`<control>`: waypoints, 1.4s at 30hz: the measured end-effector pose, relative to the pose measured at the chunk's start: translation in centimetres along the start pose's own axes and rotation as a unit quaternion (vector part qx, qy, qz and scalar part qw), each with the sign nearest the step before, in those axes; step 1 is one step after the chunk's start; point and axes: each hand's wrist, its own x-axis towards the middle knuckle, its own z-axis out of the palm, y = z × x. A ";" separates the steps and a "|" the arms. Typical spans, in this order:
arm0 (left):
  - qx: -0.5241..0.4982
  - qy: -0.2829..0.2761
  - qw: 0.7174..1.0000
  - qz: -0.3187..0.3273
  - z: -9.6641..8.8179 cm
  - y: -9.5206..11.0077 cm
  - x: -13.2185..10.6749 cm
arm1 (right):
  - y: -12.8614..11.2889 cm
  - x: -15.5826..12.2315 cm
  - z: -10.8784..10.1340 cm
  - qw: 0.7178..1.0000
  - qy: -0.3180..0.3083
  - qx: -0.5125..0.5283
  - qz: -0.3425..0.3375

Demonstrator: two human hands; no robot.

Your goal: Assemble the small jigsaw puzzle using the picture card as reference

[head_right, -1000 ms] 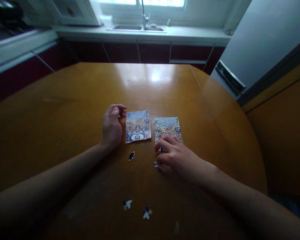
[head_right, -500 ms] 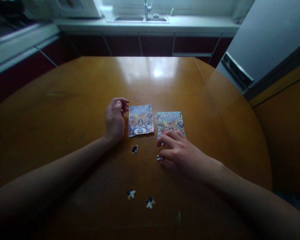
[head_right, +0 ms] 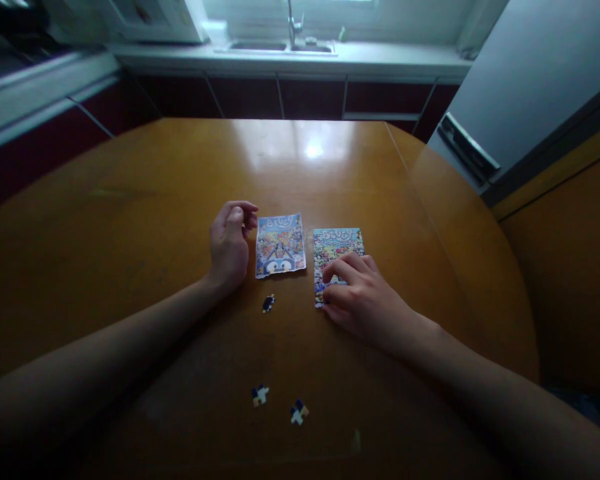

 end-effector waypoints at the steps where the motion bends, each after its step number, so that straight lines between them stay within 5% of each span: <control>1: 0.002 0.001 1.000 0.000 0.0 0.0 0.0 | 0.0 0.1 0.0 1.000 0.007 -0.003 0.008; 15: 0.017 0.004 1.000 0.012 0.0 0.2 0.0 | 0.1 0.1 0.4 1.000 0.009 -0.008 0.015; 19: 0.071 -0.048 0.991 0.101 -0.1 1.7 -1.2 | 1.2 0.4 -1.2 0.998 0.039 0.018 0.037; 23: 0.165 -0.280 0.903 0.280 -0.4 3.5 -3.0 | 3.6 0.4 -3.1 0.977 0.166 0.022 0.130; 27: 0.217 -0.441 0.803 0.338 -0.4 4.3 -3.9 | 4.9 0.2 -3.4 0.964 0.199 0.019 0.175; 31: 0.263 -0.478 0.766 0.340 -0.2 4.5 -3.9 | 4.4 0.3 -3.2 0.967 0.186 0.027 0.172; 42: 0.290 -0.471 0.758 0.347 0.3 4.4 -4.4 | 4.0 0.5 -3.3 0.969 0.179 0.044 0.166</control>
